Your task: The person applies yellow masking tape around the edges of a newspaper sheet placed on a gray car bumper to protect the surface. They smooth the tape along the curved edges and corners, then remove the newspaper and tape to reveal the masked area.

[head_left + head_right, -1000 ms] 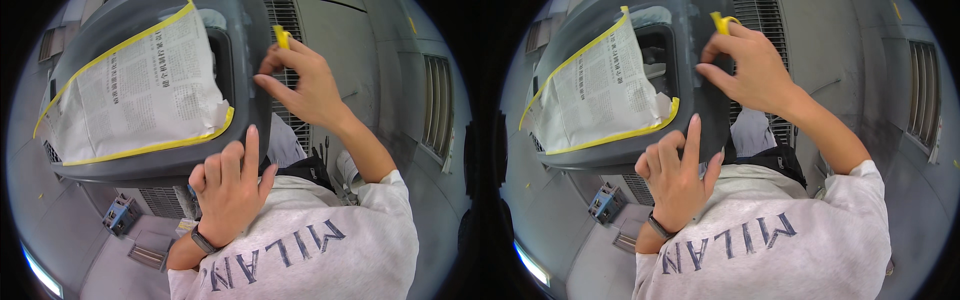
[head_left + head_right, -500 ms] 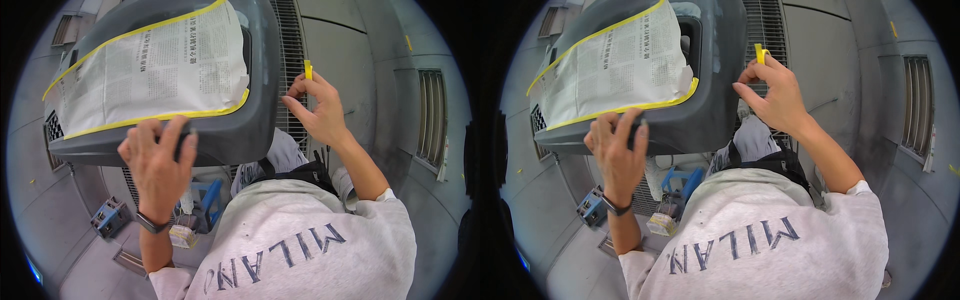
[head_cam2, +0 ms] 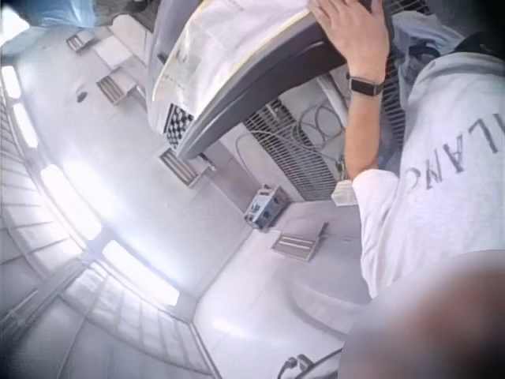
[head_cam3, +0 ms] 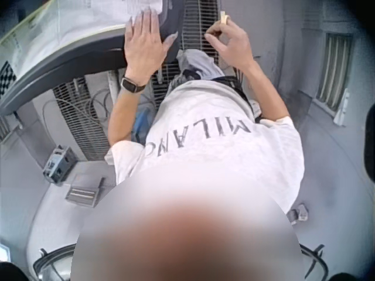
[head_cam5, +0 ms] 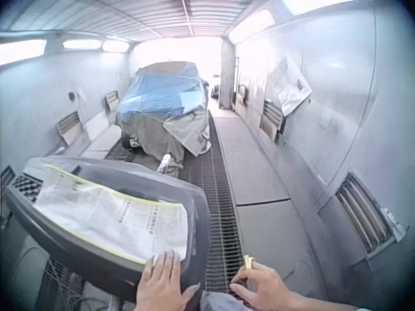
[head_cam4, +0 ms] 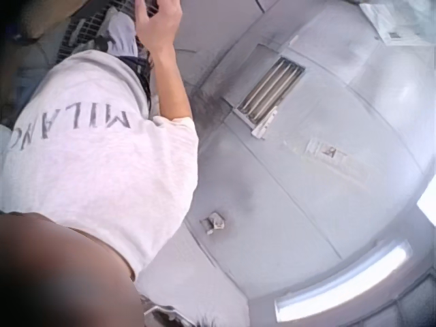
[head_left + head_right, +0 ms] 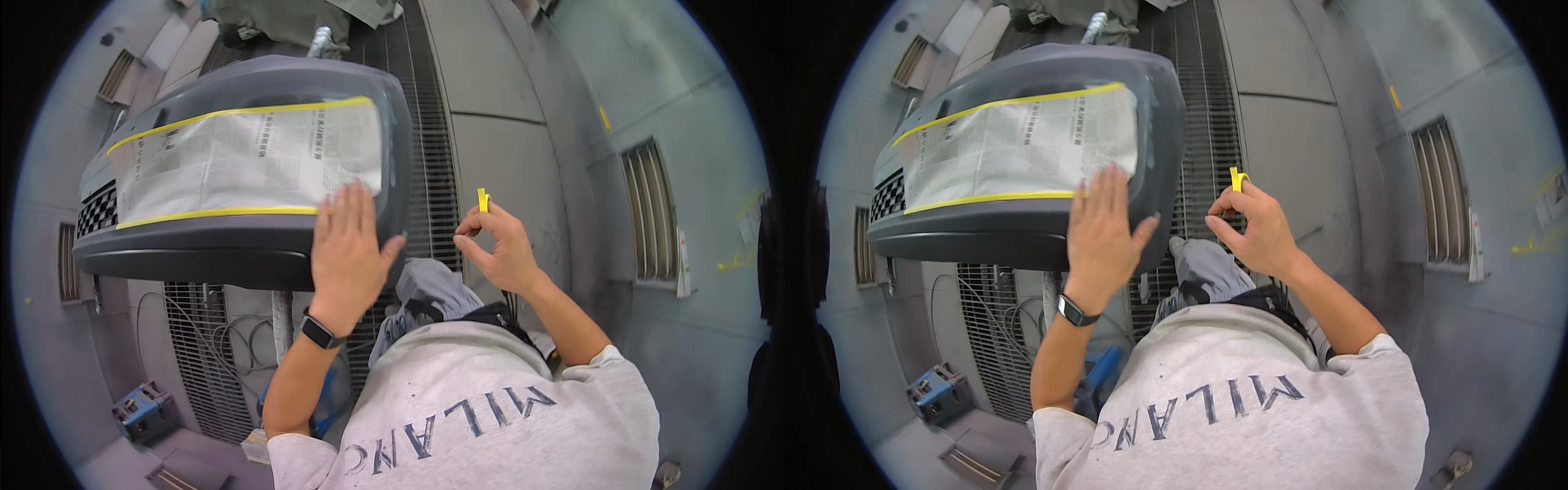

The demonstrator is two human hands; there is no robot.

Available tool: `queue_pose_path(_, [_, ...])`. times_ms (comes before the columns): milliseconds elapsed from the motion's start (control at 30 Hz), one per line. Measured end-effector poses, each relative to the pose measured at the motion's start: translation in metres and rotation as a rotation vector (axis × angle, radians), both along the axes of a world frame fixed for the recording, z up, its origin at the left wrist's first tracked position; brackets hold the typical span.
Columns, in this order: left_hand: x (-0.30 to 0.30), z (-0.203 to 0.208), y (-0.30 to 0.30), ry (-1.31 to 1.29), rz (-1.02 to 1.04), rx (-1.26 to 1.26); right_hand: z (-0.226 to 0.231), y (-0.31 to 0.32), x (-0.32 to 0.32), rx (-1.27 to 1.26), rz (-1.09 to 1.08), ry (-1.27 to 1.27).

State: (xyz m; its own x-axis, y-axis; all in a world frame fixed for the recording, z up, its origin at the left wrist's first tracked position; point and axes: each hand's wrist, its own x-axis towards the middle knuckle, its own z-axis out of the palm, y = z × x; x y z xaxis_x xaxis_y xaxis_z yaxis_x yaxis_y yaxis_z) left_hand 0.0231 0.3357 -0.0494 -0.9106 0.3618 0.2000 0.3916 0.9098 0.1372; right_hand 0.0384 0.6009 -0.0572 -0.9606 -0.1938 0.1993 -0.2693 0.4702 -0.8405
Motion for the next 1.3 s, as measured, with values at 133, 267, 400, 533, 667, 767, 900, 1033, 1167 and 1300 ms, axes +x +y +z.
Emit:
queue_pose_path(133, [0.008,0.011,-0.003,0.018,-0.023,0.049,0.002,-0.010,-0.051,-0.046,0.075,-0.034])
queue_pose_path(267, [0.002,0.038,-0.032,0.006,0.013,0.032,0.005,-0.030,-0.131,-0.131,0.094,-0.203])
queue_pose_path(400, [-0.050,0.060,-0.080,0.084,0.157,-0.044,0.005,-0.067,-0.211,-0.116,0.155,-0.112])
queue_pose_path(533, [-0.140,0.074,-0.143,0.124,0.277,-0.058,-0.001,-0.082,-0.255,0.044,0.337,-0.016])
queue_pose_path(667, [-0.194,0.087,-0.181,0.093,0.275,-0.169,-0.013,-0.080,-0.265,-0.010,0.468,0.326])
queue_pose_path(767, [-0.204,0.102,-0.193,-0.023,0.290,-0.210,-0.017,-0.077,-0.263,-0.097,0.594,0.481])
queue_pose_path(900, [-0.210,0.115,-0.201,0.002,0.212,-0.227,-0.015,-0.075,-0.266,-0.223,0.675,0.302])
queue_pose_path(1033, [-0.215,0.119,-0.208,-0.032,0.159,-0.182,-0.015,-0.071,-0.266,-0.268,0.609,-0.001])
queue_pose_path(1167, [-0.224,0.111,-0.215,-0.101,0.154,-0.190,-0.017,-0.071,-0.259,-0.135,0.459,-0.033])
queue_pose_path(1300, [-0.232,0.101,-0.229,-0.058,0.144,-0.173,-0.015,-0.072,-0.251,-0.093,0.382,-0.086])
